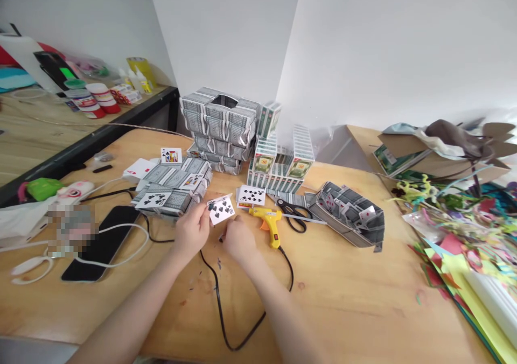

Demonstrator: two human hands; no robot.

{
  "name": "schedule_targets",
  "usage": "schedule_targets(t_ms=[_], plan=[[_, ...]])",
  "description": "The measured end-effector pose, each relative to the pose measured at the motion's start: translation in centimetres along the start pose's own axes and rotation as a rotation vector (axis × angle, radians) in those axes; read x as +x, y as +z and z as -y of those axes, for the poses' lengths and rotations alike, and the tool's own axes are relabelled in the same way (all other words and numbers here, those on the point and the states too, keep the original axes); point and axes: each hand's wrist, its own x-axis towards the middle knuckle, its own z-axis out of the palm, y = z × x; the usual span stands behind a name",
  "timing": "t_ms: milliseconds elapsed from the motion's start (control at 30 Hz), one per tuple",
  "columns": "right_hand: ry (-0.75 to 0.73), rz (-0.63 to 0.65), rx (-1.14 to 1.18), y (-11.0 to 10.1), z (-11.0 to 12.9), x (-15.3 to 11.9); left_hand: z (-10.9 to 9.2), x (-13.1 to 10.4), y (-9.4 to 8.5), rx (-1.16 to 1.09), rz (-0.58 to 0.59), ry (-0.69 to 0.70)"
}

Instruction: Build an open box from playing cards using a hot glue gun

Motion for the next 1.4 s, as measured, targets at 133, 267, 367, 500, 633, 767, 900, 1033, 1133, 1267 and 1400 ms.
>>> schedule_targets(t_ms=[133, 267, 367, 500, 633, 767, 900, 1033, 1133, 1267, 1400], plan=[[0.064, -0.053, 0.024, 0.6, -0.1, -0.9, 0.0, 0.0, 0.7, -0.004, 0.044, -0.040], [0.105, -0.042, -0.027, 0.5, 0.4, -1.8, 0.3, 0.2, 0.8, 0.005, 0.048, -0.064], [0.071, -0.008, -0.047, 0.2, 0.6, -2.1, 0.4, 0.2, 0.8, 0.007, 0.035, -0.076], [0.064, 0.003, -0.045, 0.2, 0.5, -2.0, 0.4, 0.2, 0.9, 0.001, 0.040, -0.084], [0.038, -0.050, 0.069, -0.2, -0.2, -1.9, 0.4, 0.2, 1.1, -0.025, 0.071, -0.103], [0.004, -0.067, 0.633, -1.9, -2.0, -1.6, 0.5, 0.3, 1.3, -0.069, 0.091, -0.162], [0.001, -0.098, 1.272, -3.1, -3.7, -1.3, 0.3, 0.3, 1.3, -0.176, 0.108, -0.260], [-0.015, -0.269, 1.463, -3.1, -4.4, -1.3, 0.0, 0.2, 1.0, -0.397, 0.137, -0.298], [-0.045, -0.329, 1.492, -3.0, -4.4, -1.4, -0.1, 0.2, 0.9, -0.482, 0.162, -0.313], [-0.033, -0.377, 1.473, -2.8, -4.1, -1.4, -0.3, 0.0, 1.1, -0.534, 0.192, -0.334], [-0.007, -0.416, 1.482, -2.6, -4.0, -1.5, -0.5, -0.1, 1.1, -0.559, 0.196, -0.336]])
